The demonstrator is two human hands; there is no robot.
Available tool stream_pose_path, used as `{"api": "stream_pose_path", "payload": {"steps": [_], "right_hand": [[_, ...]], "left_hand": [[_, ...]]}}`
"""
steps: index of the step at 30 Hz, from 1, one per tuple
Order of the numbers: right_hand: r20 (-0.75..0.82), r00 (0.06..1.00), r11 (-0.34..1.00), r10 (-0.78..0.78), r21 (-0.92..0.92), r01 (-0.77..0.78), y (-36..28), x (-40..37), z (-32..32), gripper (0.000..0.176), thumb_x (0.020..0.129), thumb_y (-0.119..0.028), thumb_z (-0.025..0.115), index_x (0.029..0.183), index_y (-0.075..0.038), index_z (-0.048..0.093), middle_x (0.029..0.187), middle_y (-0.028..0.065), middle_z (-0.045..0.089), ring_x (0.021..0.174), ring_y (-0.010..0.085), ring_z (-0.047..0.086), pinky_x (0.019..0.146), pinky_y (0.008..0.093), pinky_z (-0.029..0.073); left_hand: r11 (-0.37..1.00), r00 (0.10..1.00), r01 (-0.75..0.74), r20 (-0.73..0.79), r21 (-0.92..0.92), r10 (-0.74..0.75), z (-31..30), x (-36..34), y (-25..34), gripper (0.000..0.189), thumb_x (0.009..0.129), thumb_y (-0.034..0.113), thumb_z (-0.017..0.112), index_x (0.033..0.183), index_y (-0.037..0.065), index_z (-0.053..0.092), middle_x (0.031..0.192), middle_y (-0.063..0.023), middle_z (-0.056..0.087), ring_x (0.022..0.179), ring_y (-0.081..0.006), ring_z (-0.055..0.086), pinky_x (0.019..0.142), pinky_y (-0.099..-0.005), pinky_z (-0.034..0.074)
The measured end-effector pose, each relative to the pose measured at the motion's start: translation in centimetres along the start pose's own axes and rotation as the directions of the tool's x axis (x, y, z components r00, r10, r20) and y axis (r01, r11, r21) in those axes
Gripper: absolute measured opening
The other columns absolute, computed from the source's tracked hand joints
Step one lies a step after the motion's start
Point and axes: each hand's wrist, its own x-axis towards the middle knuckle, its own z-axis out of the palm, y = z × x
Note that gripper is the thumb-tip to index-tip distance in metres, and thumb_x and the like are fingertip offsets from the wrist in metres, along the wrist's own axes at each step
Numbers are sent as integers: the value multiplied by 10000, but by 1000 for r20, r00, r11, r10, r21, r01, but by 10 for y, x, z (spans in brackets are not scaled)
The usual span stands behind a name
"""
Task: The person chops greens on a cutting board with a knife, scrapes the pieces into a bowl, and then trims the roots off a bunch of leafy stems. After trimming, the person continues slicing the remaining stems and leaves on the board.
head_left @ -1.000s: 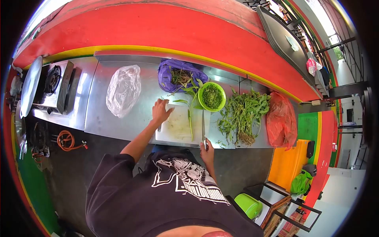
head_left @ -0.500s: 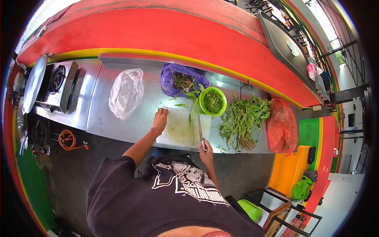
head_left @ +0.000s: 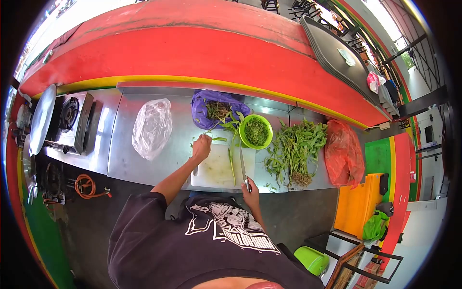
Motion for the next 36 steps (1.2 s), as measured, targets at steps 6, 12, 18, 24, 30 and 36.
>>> {"api": "stream_pose_path", "payload": {"steps": [6,12,18,24,30,36], "right_hand": [[6,999,999,51,-3,-51,-14,4,6,409,943,-153,646,1316,0,580,838,0,615,728,67,533,649,246,448],[-31,999,1000,-21,-22,21,-8,0,9,437,964,-193,637,1359,-30,545,696,-28,553,503,41,454,444,228,376],[-71,991,992,-116,-62,112,-7,-3,7,401,959,-173,639,1316,-6,569,753,-16,592,599,44,496,530,229,407],[-52,998,996,40,-83,-44,-22,-11,0,415,945,-212,655,1316,-38,591,889,39,672,769,94,590,693,267,490],[13,999,991,-50,-126,51,-9,-11,-1,431,942,-191,664,1320,-6,570,817,13,642,644,64,543,576,247,442],[14,1000,994,-24,-107,26,-18,-18,-4,439,944,-195,665,1326,-4,565,822,7,628,648,54,525,579,234,434]], "left_hand": [[236,859,407,282,-882,-427,-7,108,29,148,971,125,558,896,62,669,788,-39,685,693,-103,626,584,-257,469],[946,984,160,117,-282,-132,32,100,-20,361,823,215,731,1132,53,638,1023,-147,689,797,-329,696,666,-429,551],[985,989,23,138,171,-47,4,64,13,193,883,97,536,1047,68,634,1089,-177,612,850,-424,674,708,-528,547],[991,989,-29,149,128,9,-30,86,55,119,845,95,589,852,59,703,911,-188,714,826,-437,691,722,-516,568],[885,821,-315,567,344,72,-55,147,68,51,779,148,679,794,143,727,822,-151,716,813,-350,717,685,-489,581],[855,908,-385,310,348,283,-70,157,81,130,792,107,638,839,145,753,790,-151,717,821,-361,714,709,-473,585]]}}
